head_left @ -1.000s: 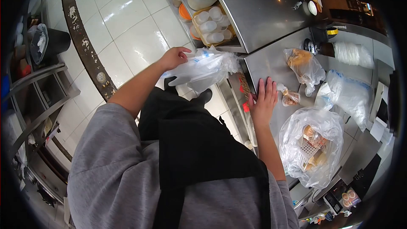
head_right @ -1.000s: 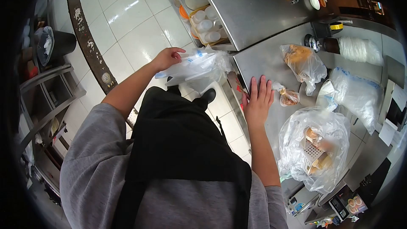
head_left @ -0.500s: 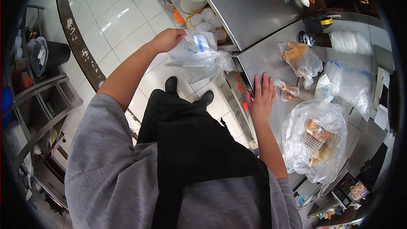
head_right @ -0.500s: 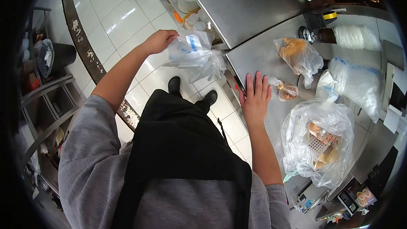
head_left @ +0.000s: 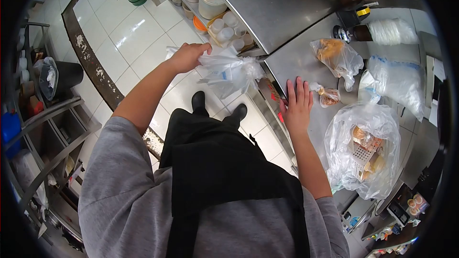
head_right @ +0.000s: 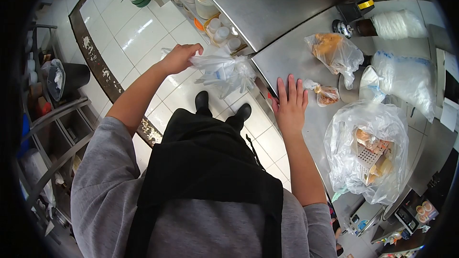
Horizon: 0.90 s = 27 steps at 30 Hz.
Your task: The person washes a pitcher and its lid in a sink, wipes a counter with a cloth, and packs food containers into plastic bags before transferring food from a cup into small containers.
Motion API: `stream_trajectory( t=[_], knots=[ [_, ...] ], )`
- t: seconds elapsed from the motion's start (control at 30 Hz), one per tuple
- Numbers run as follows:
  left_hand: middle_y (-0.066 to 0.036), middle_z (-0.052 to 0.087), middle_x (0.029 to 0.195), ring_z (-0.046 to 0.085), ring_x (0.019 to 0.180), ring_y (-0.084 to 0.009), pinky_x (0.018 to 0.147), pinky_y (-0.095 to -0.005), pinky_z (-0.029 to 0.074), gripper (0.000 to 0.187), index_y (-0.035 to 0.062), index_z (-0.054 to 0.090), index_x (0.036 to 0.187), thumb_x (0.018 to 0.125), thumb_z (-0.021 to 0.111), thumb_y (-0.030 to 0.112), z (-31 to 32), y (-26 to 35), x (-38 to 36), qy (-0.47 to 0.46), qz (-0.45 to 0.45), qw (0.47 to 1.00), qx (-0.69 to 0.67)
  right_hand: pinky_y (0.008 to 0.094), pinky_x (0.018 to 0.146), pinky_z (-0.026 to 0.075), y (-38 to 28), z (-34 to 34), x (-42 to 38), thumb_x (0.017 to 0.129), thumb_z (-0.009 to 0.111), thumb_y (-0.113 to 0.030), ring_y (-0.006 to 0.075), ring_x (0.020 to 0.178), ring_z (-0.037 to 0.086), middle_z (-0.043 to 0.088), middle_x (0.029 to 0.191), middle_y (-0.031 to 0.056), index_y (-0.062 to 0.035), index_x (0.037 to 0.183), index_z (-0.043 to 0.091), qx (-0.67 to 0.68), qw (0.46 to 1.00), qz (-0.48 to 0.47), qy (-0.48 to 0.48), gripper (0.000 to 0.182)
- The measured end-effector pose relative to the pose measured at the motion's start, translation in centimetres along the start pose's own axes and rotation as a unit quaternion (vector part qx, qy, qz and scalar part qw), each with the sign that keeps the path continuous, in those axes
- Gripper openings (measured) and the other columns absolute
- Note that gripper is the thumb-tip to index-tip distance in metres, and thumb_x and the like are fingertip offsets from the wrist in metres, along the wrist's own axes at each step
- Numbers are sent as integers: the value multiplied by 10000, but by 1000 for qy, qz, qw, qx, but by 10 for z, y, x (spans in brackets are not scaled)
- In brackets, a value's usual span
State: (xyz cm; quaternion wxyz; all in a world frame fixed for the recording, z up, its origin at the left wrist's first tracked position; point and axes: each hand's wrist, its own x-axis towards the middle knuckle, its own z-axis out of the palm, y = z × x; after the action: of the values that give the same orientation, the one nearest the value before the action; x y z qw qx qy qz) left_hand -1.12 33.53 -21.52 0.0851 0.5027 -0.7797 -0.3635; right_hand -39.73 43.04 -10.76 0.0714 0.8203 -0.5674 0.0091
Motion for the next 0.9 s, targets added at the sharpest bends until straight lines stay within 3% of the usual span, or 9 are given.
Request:
stream_trajectory(
  t=[0.07, 0.23, 0.3, 0.4, 0.5, 0.63, 0.7, 0.77, 0.9],
  knots=[
    [-88, 629, 1121, 593, 1099, -268, 924, -469, 404, 531, 188, 496, 1246, 778, 736, 114, -4, 15, -10, -39, 12, 999, -1, 534, 1134, 255, 0, -1, 0, 796, 729, -256, 347, 1402, 339, 345, 1543, 92, -222, 1477, 389, 1, 1000, 2, 1, 762],
    [-104, 601, 1145, 590, 1082, -319, 970, -407, 382, 594, 275, 497, 1386, 827, 698, 302, 5, 28, -18, -5, 11, 1000, 13, 530, 1135, 260, -1, -3, 0, 793, 729, -250, 345, 1402, 340, 342, 1545, 85, -225, 1480, 385, 0, 1000, 5, -3, 769],
    [-92, 633, 1047, 612, 1029, -283, 925, -363, 411, 393, 219, 643, 1215, 835, 707, 298, 5, 27, -13, 17, -63, 991, -117, 528, 1136, 261, -2, -3, 0, 794, 727, -249, 340, 1401, 342, 342, 1545, 83, -230, 1482, 383, 1, 1000, 7, -4, 769],
    [-81, 641, 891, 638, 912, -259, 882, -355, 451, 190, 174, 730, 1007, 840, 718, 266, 11, 43, -13, 79, -102, 988, -81, 529, 1135, 262, -2, -5, 0, 799, 727, -266, 333, 1402, 341, 343, 1544, 82, -235, 1479, 387, -7, 1000, 10, -9, 761],
    [-71, 677, 885, 652, 845, -263, 877, -378, 484, 96, 155, 741, 911, 848, 718, 224, 1, 47, -25, 172, -55, 983, 23, 519, 1139, 258, -2, -5, -1, 783, 739, -209, 339, 1412, 329, 348, 1537, 92, -217, 1477, 386, 12, 1000, 9, 4, 778],
    [-67, 689, 1133, 673, 887, -289, 794, -392, 489, 103, 149, 748, 918, 848, 705, 211, 0, 12, -49, 278, -32, 960, 4, 519, 1137, 261, -2, -6, -3, 789, 732, -206, 337, 1411, 332, 347, 1537, 91, -217, 1478, 383, 12, 1000, 8, 10, 772],
    [-103, 703, 1088, 672, 912, -310, 774, -360, 522, 133, 108, 740, 966, 859, 699, 175, -2, 3, -57, 295, -12, 955, -27, 517, 1137, 263, -2, -7, -3, 792, 727, -204, 336, 1409, 336, 343, 1539, 91, -219, 1480, 381, 8, 1000, 9, 7, 770],
    [-122, 720, 989, 680, 886, -299, 785, -341, 521, 133, 81, 730, 975, 876, 689, 158, -19, 26, -76, 250, -152, 951, -97, 518, 1137, 262, -2, -8, -3, 793, 726, -202, 336, 1409, 335, 340, 1541, 92, -219, 1481, 378, 11, 1000, 9, 7, 772],
    [-97, 712, 898, 673, 835, -192, 758, -308, 516, 111, 66, 699, 991, 906, 675, 132, -12, 19, -92, 309, -113, 927, -179, 550, 1128, 268, 0, -7, -5, 827, 710, -284, 329, 1419, 306, 306, 1559, 80, -249, 1494, 349, 2, 1000, 9, -10, 759]
  ],
)
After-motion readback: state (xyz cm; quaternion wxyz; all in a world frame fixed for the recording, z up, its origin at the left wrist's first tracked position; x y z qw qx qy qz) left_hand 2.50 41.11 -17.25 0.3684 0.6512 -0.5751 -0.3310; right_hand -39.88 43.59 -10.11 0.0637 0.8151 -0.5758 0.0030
